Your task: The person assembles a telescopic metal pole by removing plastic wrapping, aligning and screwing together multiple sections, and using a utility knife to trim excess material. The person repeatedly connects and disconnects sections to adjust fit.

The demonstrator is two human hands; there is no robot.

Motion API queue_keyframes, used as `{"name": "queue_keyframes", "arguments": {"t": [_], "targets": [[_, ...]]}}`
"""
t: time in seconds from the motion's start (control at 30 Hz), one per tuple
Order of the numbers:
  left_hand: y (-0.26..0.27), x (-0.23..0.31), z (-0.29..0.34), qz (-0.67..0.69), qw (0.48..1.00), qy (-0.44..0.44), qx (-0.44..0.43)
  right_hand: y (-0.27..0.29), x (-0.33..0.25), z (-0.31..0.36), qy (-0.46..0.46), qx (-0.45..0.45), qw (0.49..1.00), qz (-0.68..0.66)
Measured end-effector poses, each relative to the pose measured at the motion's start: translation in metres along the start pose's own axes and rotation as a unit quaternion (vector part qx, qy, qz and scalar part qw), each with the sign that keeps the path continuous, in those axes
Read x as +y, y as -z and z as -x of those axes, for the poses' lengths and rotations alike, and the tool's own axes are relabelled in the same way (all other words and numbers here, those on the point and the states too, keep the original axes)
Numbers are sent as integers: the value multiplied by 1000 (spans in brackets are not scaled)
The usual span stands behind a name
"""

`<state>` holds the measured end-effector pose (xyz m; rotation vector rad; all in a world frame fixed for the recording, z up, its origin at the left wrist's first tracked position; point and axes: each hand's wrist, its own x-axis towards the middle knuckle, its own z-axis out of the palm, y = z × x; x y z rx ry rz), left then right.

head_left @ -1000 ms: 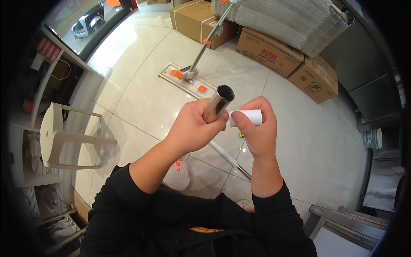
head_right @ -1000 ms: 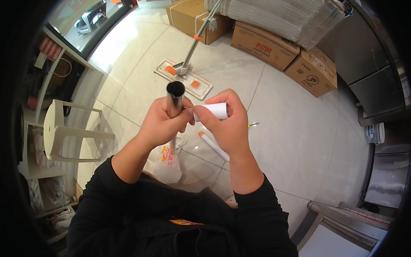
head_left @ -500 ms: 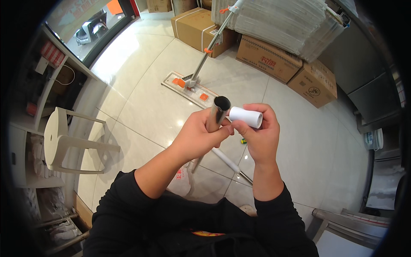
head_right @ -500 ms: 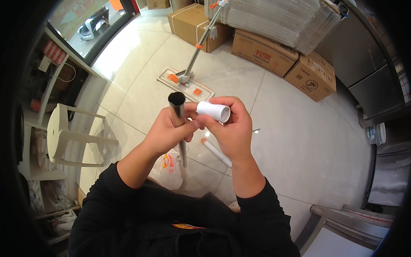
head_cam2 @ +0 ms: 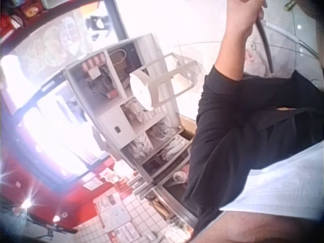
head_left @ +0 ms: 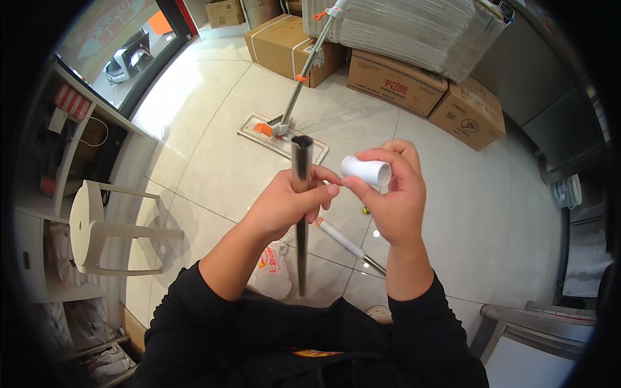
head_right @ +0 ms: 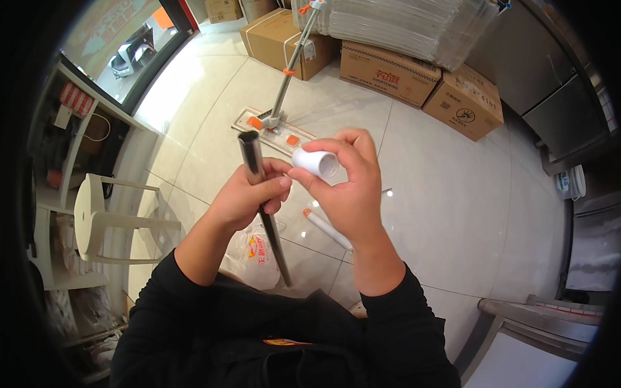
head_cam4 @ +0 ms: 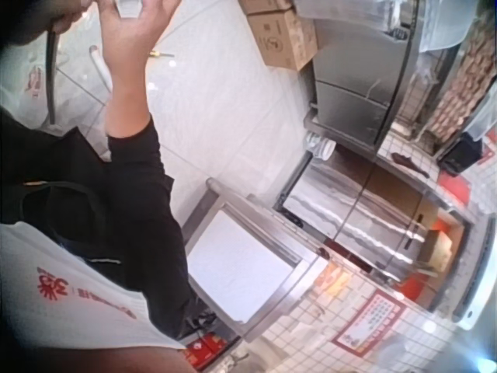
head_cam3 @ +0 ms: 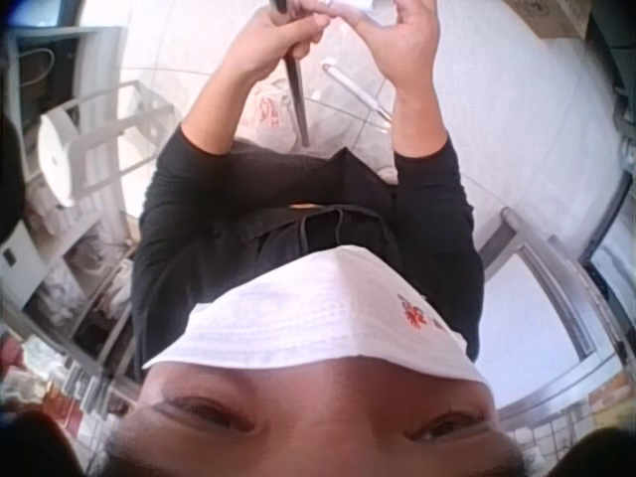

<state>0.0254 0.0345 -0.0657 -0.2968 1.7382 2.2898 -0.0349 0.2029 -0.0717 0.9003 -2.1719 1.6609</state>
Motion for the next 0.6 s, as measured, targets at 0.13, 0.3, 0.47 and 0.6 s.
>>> {"name": "queue_keyframes", "arguments": {"t": [0.13, 0.3, 0.47, 0.6], "targets": [[-8, -4, 4, -256, 965, -47, 46, 10, -4, -6, -40, -32, 996, -71], [-7, 0, 7, -437, 887, -129, 80, 22, -11, -3, -115, -98, 987, -53], [-5, 7, 11, -489, 862, -114, 72, 41, -9, -12, 13, -143, 988, 55], [-6, 10, 13, -540, 838, -76, 41, 42, -9, -10, 35, -171, 984, 34]]}}
